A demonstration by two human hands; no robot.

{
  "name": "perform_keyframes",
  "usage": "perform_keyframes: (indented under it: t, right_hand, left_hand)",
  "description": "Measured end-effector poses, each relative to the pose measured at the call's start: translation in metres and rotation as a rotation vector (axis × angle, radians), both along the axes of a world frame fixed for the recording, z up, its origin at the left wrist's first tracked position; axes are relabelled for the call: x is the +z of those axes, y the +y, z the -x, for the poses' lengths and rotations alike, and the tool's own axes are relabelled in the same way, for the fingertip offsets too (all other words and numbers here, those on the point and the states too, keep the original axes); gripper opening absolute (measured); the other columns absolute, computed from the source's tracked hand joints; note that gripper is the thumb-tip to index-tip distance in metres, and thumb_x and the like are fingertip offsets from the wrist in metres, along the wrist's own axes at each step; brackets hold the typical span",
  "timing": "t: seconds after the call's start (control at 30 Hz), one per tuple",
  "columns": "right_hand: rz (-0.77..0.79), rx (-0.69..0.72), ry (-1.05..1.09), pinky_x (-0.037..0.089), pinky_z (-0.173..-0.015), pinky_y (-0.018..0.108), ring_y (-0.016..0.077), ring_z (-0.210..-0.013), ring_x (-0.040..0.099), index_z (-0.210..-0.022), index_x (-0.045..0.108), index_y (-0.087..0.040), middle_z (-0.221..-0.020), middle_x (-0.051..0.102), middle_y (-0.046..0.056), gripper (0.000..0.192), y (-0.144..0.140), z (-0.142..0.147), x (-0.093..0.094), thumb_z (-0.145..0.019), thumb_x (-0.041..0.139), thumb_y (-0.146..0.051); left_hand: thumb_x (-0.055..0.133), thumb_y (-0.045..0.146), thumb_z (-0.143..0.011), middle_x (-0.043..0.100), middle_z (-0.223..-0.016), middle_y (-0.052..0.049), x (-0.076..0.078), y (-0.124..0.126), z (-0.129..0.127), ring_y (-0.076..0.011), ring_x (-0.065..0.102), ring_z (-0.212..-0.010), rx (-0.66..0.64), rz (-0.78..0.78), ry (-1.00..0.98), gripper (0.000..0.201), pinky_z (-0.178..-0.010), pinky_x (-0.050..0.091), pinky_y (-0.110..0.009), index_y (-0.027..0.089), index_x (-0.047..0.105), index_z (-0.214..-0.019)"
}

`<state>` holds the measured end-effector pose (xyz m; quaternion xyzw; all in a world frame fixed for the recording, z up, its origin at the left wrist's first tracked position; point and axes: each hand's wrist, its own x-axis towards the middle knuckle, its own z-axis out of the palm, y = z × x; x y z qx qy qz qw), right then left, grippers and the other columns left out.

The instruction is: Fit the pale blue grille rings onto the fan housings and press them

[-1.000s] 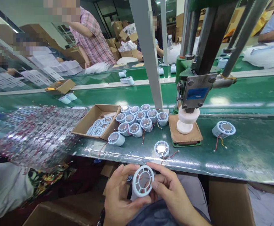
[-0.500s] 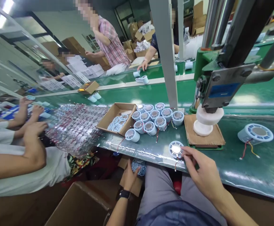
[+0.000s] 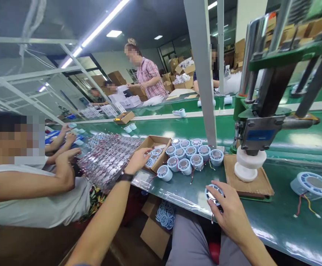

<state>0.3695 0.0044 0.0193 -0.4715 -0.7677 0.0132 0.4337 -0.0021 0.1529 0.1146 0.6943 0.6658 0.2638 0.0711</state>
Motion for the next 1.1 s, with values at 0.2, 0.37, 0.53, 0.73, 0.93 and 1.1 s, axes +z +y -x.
perform_keyframes:
  t: [0.2, 0.37, 0.53, 0.73, 0.93, 1.1]
  right_hand:
    - [0.017, -0.002, 0.009, 0.058, -0.091, 0.045, 0.0285, -0.111, 0.067, -0.116, 0.071, -0.022, -0.12, 0.07, 0.013, 0.026, -0.002, 0.001, 0.002, -0.096, 0.055, -0.031]
    - [-0.04, 0.003, 0.042, 0.058, -0.091, 0.045, 0.0292, -0.112, 0.066, -0.128, 0.064, -0.02, -0.123, 0.068, 0.015, 0.036, -0.005, 0.001, 0.016, -0.094, 0.057, -0.026]
    - [-0.11, 0.003, 0.302, 0.057, -0.085, 0.038, 0.0246, -0.098, 0.068, -0.132, 0.061, -0.024, -0.109, 0.072, 0.011, 0.044, -0.038, 0.014, 0.036, -0.09, 0.057, -0.011]
    - [0.814, 0.311, 0.965, 0.051, -0.057, 0.023, 0.0122, -0.062, 0.059, -0.14, 0.055, -0.024, -0.09, 0.071, 0.005, 0.045, -0.08, 0.05, 0.045, -0.096, 0.061, -0.035]
    - [0.932, 0.291, 1.162, 0.047, -0.055, 0.022, 0.0106, -0.056, 0.054, -0.119, 0.068, -0.02, -0.07, 0.065, 0.001, 0.047, -0.079, 0.05, 0.05, -0.085, 0.072, -0.052]
    - [0.872, 0.27, 1.092, 0.049, -0.063, 0.025, 0.0135, -0.064, 0.06, -0.127, 0.064, -0.023, -0.073, 0.069, 0.001, 0.044, -0.088, 0.048, 0.047, -0.089, 0.069, -0.044]
  left_hand:
    - [0.065, 0.037, -0.096, 0.07, -0.109, -0.007, 0.02, 0.051, -0.019, -0.0207, 0.069, -0.095, -0.066, 0.152, 0.066, 0.026, -0.087, 0.057, -0.042, 0.014, 0.067, -0.109]
    - [0.059, 0.042, -0.096, 0.074, -0.093, -0.007, 0.034, -0.006, -0.04, -0.022, 0.07, -0.09, -0.035, 0.021, -0.044, 0.03, -0.086, 0.056, -0.041, 0.014, 0.07, -0.092]
    - [0.054, 0.055, -0.092, 0.07, -0.058, -0.003, 0.005, -0.127, -0.091, -0.0196, 0.066, -0.051, -0.139, 0.053, -0.286, 0.047, -0.051, 0.055, -0.028, 0.014, 0.075, -0.083]
    - [0.068, 0.05, -0.088, 0.075, -0.067, -0.006, -0.031, -0.202, -0.143, -0.0188, 0.069, -0.055, -0.225, 0.262, -0.868, 0.037, -0.051, 0.056, -0.024, 0.015, 0.079, -0.086]
    - [0.073, 0.058, -0.082, 0.077, -0.089, -0.007, -0.024, -0.216, -0.151, -0.0205, 0.071, -0.078, -0.213, 0.291, -1.016, 0.053, -0.076, 0.059, -0.027, 0.017, 0.073, -0.116]
    - [0.075, 0.063, -0.078, 0.077, -0.098, -0.009, -0.033, -0.223, -0.148, -0.0243, 0.073, -0.089, -0.334, 0.33, -0.868, 0.086, -0.086, 0.059, -0.031, 0.019, 0.052, -0.147]
